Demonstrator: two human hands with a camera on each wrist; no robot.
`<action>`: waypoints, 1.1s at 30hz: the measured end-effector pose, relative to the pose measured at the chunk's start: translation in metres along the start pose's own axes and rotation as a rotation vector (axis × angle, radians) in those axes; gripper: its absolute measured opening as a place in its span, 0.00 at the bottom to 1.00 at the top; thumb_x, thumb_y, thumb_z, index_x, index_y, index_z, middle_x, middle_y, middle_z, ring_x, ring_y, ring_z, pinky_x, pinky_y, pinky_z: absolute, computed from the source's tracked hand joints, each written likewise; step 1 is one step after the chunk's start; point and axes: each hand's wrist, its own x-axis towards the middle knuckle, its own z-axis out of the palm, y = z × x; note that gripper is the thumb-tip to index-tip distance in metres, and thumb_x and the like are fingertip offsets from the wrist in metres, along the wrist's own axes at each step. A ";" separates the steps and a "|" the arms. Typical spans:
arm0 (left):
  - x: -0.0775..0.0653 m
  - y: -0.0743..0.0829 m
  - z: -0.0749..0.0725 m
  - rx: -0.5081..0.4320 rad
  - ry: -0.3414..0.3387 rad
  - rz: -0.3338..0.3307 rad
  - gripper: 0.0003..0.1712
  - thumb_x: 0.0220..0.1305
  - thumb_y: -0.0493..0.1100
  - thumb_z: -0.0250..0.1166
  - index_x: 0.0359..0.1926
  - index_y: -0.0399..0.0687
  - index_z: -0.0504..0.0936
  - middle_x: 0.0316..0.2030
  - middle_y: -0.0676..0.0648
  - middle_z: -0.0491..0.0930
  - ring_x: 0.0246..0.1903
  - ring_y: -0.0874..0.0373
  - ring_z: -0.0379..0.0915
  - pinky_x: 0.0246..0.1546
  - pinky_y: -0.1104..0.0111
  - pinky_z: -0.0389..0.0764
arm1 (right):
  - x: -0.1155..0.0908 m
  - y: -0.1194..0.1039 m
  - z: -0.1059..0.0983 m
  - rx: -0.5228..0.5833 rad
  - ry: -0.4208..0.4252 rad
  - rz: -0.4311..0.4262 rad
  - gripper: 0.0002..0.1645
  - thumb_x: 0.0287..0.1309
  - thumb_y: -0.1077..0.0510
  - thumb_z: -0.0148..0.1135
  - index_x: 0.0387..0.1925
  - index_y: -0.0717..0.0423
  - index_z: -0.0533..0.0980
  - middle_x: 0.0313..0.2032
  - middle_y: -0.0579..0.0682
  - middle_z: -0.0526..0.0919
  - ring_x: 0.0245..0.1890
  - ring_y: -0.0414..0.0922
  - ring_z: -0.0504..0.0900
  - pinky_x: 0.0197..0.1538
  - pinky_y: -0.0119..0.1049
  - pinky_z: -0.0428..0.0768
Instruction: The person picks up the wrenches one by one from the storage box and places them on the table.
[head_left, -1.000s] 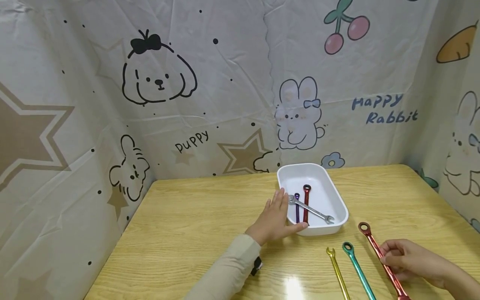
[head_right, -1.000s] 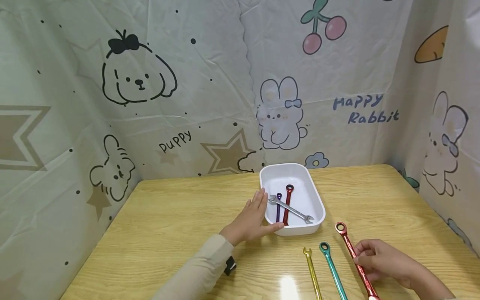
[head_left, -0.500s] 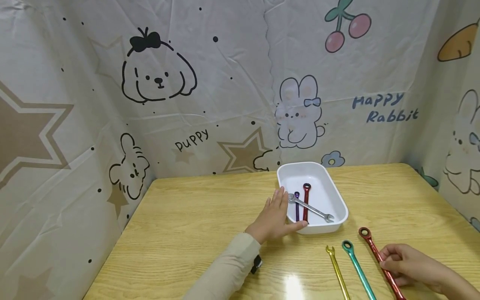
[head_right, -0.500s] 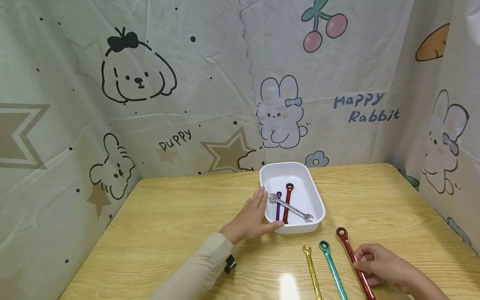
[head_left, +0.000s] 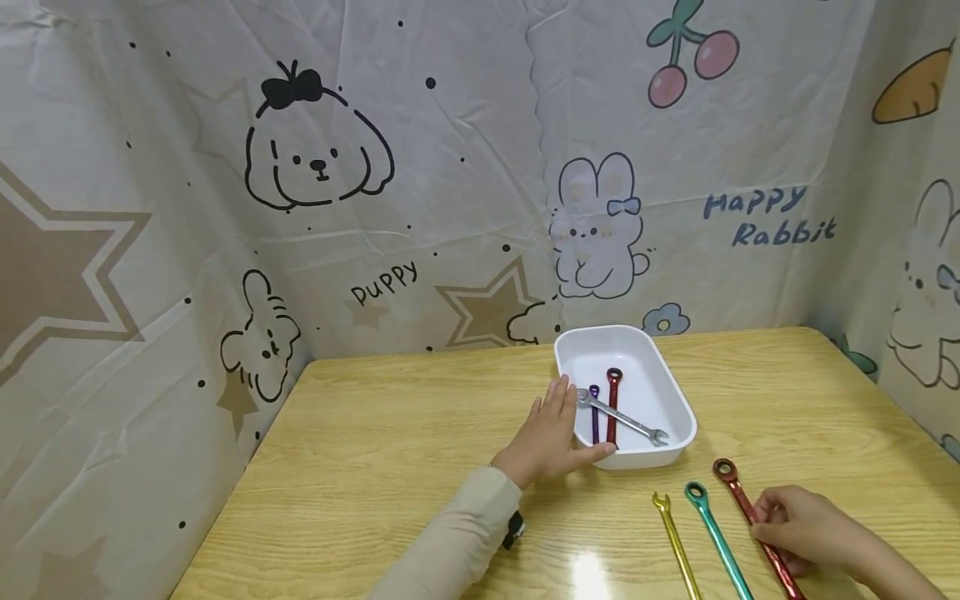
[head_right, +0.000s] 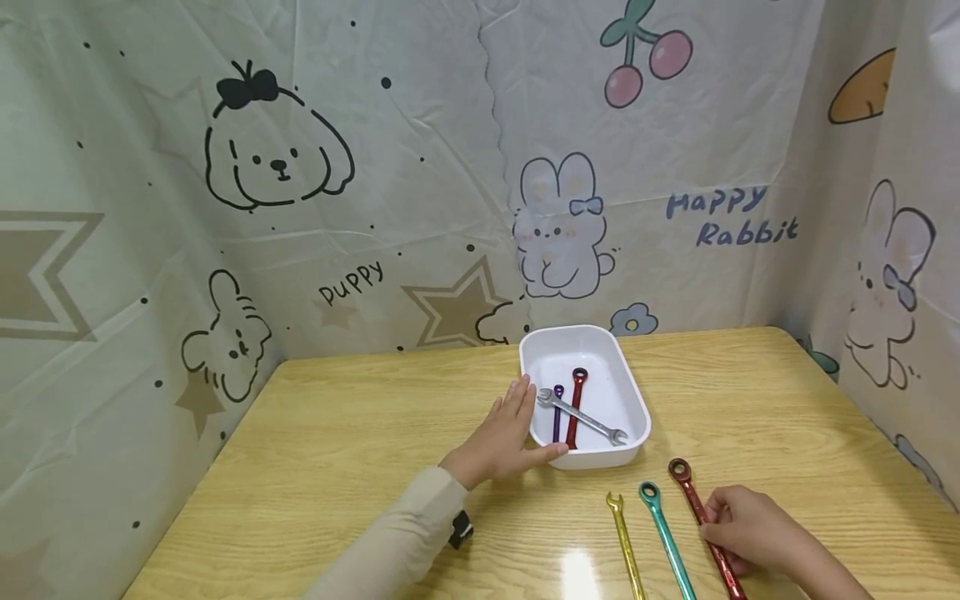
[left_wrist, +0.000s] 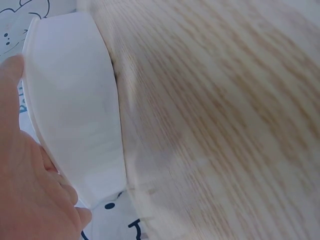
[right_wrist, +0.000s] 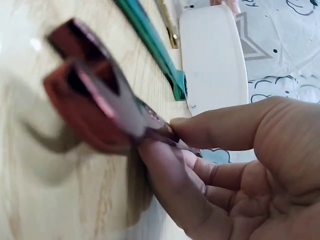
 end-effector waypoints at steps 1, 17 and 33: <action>0.000 0.000 0.000 0.000 0.000 0.000 0.63 0.57 0.81 0.43 0.75 0.37 0.41 0.75 0.39 0.34 0.74 0.51 0.27 0.73 0.55 0.43 | 0.000 -0.001 0.000 -0.024 0.007 -0.002 0.09 0.59 0.60 0.61 0.33 0.62 0.72 0.20 0.47 0.72 0.17 0.40 0.74 0.19 0.31 0.76; 0.001 0.000 0.003 0.008 0.006 0.003 0.63 0.57 0.81 0.43 0.75 0.38 0.42 0.75 0.40 0.34 0.74 0.51 0.27 0.73 0.55 0.43 | 0.001 -0.005 0.007 -0.253 0.121 0.099 0.12 0.54 0.60 0.67 0.24 0.55 0.71 0.10 0.46 0.72 0.11 0.40 0.72 0.16 0.26 0.68; 0.001 0.000 0.002 0.009 0.002 -0.007 0.63 0.57 0.81 0.43 0.75 0.37 0.42 0.75 0.40 0.34 0.74 0.51 0.27 0.73 0.55 0.43 | -0.002 -0.007 0.006 -0.229 0.111 0.065 0.11 0.56 0.60 0.66 0.24 0.56 0.71 0.11 0.45 0.72 0.12 0.40 0.73 0.17 0.27 0.71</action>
